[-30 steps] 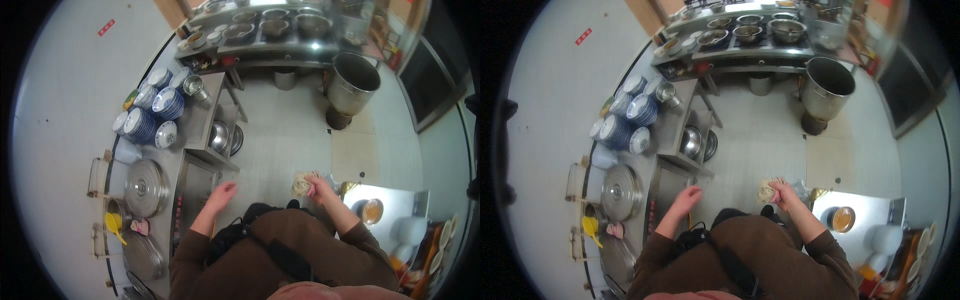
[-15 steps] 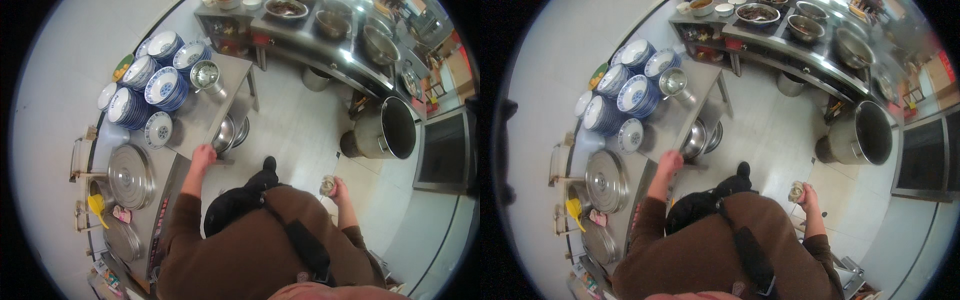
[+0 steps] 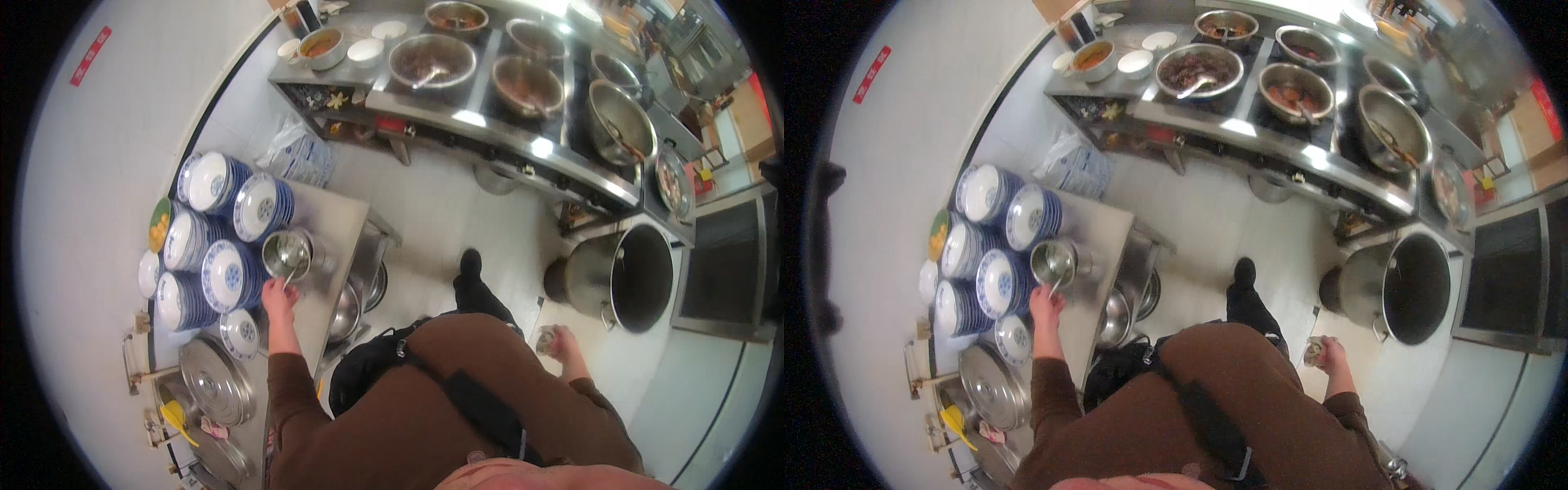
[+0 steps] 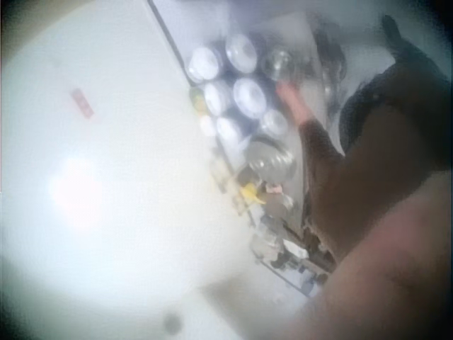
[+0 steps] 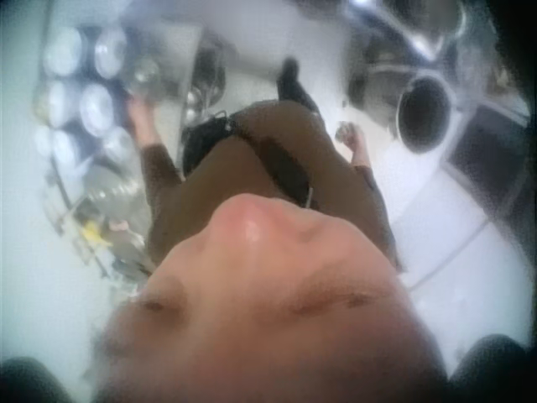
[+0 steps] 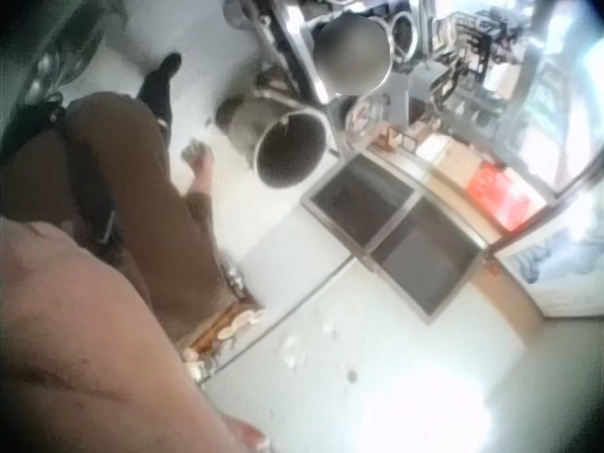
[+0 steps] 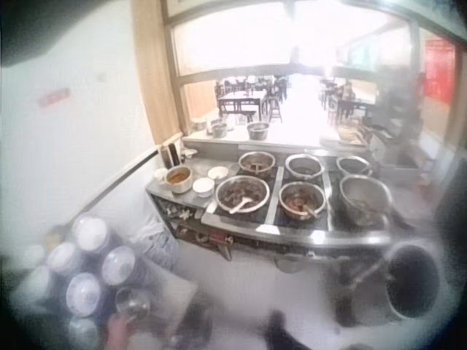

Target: The person scoops various ingredients from multiple metal containers into small bowls using ladles and chopsticks. They move between stations, add chopped greens, and combine items in bowls before placing them on a counter.

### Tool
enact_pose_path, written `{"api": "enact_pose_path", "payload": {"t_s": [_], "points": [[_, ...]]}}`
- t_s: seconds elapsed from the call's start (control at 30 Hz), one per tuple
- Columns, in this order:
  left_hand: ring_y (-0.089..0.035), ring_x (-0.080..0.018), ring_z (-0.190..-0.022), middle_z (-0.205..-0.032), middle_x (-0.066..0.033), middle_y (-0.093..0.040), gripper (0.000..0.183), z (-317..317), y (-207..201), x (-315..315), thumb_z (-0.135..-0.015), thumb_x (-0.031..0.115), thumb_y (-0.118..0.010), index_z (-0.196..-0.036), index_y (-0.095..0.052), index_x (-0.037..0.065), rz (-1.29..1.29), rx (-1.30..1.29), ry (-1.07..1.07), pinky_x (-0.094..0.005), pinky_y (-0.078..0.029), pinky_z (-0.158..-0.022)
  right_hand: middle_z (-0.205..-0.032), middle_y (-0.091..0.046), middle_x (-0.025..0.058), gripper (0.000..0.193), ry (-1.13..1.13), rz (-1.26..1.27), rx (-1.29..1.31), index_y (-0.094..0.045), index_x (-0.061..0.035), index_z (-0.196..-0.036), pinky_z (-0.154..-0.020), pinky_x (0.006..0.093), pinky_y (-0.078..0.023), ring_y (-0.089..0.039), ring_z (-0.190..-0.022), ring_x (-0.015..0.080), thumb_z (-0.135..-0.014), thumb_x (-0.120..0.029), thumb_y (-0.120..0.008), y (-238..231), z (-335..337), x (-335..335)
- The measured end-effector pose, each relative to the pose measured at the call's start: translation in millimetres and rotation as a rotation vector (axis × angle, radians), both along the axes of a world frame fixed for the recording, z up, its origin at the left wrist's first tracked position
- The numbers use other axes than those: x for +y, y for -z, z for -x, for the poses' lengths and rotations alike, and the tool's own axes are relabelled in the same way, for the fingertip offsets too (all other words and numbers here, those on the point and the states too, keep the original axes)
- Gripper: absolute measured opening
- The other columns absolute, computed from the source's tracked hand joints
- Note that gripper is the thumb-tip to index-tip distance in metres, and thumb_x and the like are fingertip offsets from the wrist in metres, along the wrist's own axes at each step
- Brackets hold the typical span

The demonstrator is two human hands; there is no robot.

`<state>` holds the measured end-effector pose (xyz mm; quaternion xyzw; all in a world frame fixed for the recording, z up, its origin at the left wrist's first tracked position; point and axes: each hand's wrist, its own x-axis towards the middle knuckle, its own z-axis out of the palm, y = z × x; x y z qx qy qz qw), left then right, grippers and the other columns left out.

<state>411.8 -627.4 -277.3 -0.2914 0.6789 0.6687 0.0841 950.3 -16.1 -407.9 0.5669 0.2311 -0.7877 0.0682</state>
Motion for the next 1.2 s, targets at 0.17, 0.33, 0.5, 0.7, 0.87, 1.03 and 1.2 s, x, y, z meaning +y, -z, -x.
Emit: {"api": "enact_pose_path", "payload": {"t_s": [0.17,0.33,0.5,0.7,0.87,1.03,1.2], "points": [[-0.06,-0.0212,-0.067,-0.086,-0.0061,-0.058,0.018,-0.2,-20.9,4.2,-0.098,0.02,-0.065,-0.11,-0.056,0.01,-0.104,-0.158,-0.068,-0.039,-0.055,-0.058,-0.091,-0.071,0.0168,0.024,-0.521,-0.299,0.167,-0.062,0.0012,-0.109,-0.056,0.0459,-0.055,-0.07,-0.072,0.0309,-0.1,-0.02,-0.058,-3.5,217.5,92.8],[-0.061,-0.0233,-0.072,-0.091,-0.0065,-0.059,0.023,2.0,-39.2,16.3,-0.099,0.022,-0.064,-0.117,-0.055,0.012,-0.067,-0.299,-0.127,-0.044,-0.056,-0.064,-0.081,-0.073,0.0112,0.039,-1.208,-0.521,0.22,-0.071,-0.0032,-0.099,-0.053,0.0354,-0.053,-0.066,-0.06,0.0199,-0.093,-0.042,-0.069,-72.2,473.5,120.9],[-0.065,-0.0285,-0.081,-0.106,-0.0087,-0.065,0.025,10.0,-52.6,20.8,-0.097,0.016,-0.06,-0.121,-0.056,0.011,-0.062,-0.261,-0.052,-0.0483,-0.056,-0.072,-0.077,-0.07,0.0063,0.046,-1.312,-0.645,0.474,-0.067,-0.0045,-0.096,-0.054,0.0339,-0.053,-0.064,-0.058,0.0178,-0.094,-0.051,-0.068,-162.9,639.6,86.3],[-0.071,-0.024,-0.082,-0.11,-0.0104,-0.071,0.029,20.4,-100.9,37.7,-0.096,0.012,-0.056,-0.124,-0.06,0.005,-0.096,-0.198,-0.099,-0.0419,-0.064,-0.064,-0.089,-0.07,0.0092,0.048,-1.258,-0.4,0.554,-0.067,-0.0054,-0.106,-0.055,0.0313,-0.054,-0.066,-0.067,0.0164,-0.094,-0.052,-0.07,-197.1,690.7,45.2],[-0.072,-0.0242,-0.074,-0.109,-0.0131,-0.071,0.028,54.2,-152.1,79.7,-0.097,0.008,-0.055,-0.124,-0.06,0.003,-0.153,-0.174,-0.142,-0.0345,-0.063,-0.053,-0.111,-0.07,0.0116,0.047,-1.034,-0.154,0.562,-0.062,-0.0014,-0.119,-0.072,0.0343,-0.061,-0.071,-0.092,0.022,-0.1,-0.044,-0.064,-196.5,705.6,45.7],[-0.073,-0.0261,-0.079,-0.109,-0.0121,-0.07,0.027,149.4,-151.6,162.6,-0.096,0.006,-0.057,-0.123,-0.059,0.002,-0.281,-0.062,-0.109,-0.0349,-0.062,-0.052,-0.113,-0.07,0.0163,0.044,-0.676,0.217,0.43,-0.062,0.0019,-0.117,-0.092,0.0412,-0.058,-0.072,-0.099,0.0283,-0.105,-0.04,-0.056,-191.2,770.5,53.9],[-0.072,-0.0254,-0.081,-0.107,-0.0123,-0.071,0.026,251.7,-134.5,244.4,-0.095,0.008,-0.06,-0.121,-0.06,0.004,-0.375,-0.021,-0.109,-0.0376,-0.062,-0.059,-0.104,-0.071,0.0136,0.026,-0.869,0.104,0.581,-0.063,-0.0001,-0.109,-0.078,0.037,-0.06,-0.072,-0.089,0.0229,-0.101,-0.025,-0.063,-198.1,861.0,61.2]]}}
